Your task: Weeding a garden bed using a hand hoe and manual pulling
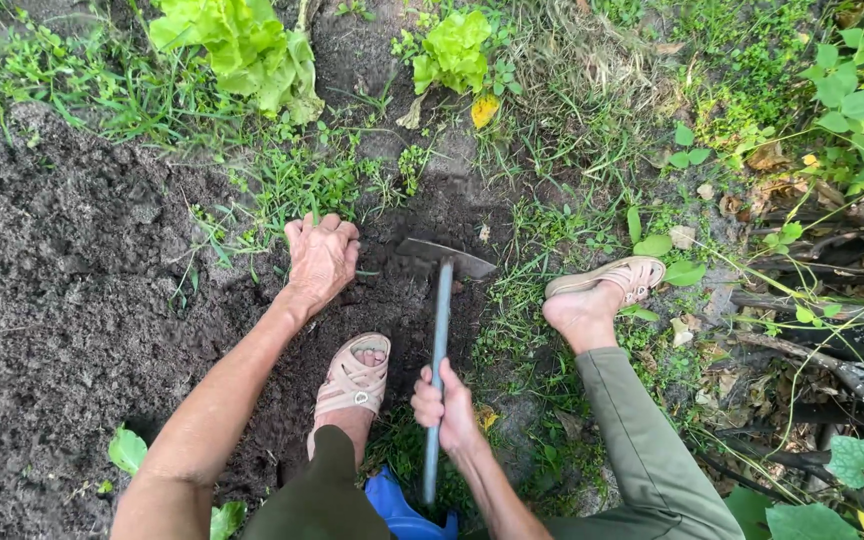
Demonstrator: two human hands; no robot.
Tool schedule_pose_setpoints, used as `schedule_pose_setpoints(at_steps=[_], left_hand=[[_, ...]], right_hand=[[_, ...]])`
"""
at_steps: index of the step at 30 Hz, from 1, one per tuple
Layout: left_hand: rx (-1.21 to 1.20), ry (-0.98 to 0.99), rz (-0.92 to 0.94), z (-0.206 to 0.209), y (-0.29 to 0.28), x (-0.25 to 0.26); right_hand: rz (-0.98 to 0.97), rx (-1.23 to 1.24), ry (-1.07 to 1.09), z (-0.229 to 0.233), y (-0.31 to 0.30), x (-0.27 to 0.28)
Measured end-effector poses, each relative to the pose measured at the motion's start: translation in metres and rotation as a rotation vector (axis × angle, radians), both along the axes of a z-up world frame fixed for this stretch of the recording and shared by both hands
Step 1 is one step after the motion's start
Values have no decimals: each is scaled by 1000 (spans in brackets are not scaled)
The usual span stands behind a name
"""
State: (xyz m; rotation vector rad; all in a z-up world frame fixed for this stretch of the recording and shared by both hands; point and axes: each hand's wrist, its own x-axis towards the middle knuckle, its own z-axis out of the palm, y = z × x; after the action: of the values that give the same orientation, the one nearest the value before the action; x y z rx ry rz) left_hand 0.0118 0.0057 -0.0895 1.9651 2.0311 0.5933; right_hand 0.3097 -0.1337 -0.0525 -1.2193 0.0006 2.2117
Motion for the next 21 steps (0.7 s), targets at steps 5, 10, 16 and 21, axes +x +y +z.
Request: schedule_pose_setpoints(at_steps=[5,10,16,21], left_hand=[[44,-10,-14,0,-4,2],[61,-18,-30,-3,0,10],[66,-13,-44,3,-7,9],[83,-36,-49,-2,-8,6]], right_hand=[[-132,63,77,11,10,19],[11,26,-70,6,-16,32],[34,35,-103,0,-36,39],[14,24,-223,3,-46,42]])
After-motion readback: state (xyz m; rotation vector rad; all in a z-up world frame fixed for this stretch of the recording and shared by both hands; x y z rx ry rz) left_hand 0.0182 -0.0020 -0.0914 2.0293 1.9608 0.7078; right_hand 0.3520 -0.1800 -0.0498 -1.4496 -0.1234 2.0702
